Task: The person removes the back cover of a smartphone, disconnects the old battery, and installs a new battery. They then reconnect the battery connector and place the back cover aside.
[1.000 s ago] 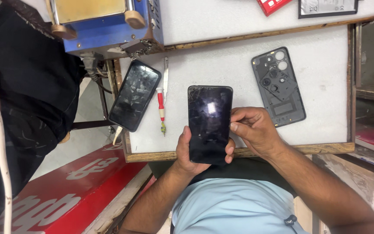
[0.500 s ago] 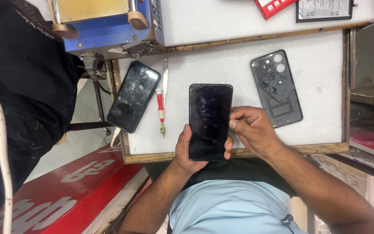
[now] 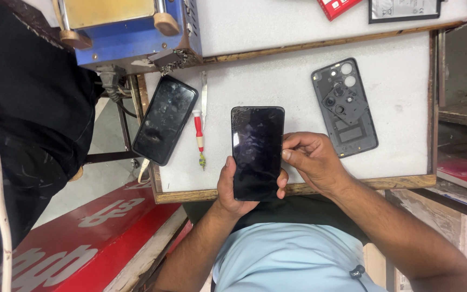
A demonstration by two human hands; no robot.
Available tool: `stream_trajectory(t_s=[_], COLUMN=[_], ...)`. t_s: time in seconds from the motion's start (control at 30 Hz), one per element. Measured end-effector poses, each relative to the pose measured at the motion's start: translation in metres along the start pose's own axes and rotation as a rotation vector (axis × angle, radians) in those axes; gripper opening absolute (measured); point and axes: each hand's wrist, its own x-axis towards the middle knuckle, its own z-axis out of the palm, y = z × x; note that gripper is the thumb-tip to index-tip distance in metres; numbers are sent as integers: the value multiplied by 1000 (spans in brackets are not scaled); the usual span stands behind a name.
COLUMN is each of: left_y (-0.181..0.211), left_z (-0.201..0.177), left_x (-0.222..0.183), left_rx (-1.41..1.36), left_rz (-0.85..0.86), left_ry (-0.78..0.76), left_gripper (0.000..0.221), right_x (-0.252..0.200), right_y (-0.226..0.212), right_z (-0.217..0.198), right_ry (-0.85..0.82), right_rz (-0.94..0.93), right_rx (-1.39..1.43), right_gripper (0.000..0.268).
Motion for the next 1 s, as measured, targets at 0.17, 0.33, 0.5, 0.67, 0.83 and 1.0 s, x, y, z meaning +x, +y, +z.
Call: stream_trajectory(t_s=[0.17, 0.33, 0.5, 0.67, 0.83, 1.0], left_y=[-1, -3, -3, -2, -2, -1], left_z=[-2, -5, -6, -5, -6, -5], left_x=[1, 1, 1, 1, 1, 1], left_rx=[11, -13, -12, -35, -35, -39], left_rz=[9, 4, -2, -10, -2, -5], left_ry=[-5, -25, -19, -24, -21, -20], left_gripper=[85, 84, 84, 83, 83, 82], right_x=[1, 2, 0, 0, 1, 2], right_y=[-1, -1, 0, -1, -1, -2], right_z=[2, 1, 0, 1, 2, 3], right_ry=[-30, -28, -29, -19, -34, -40], right_rz=[-11, -14, -15, -5, -4, -5], right_rx=[9, 17, 29, 28, 41, 40], right_gripper=[12, 14, 14, 14, 15, 15])
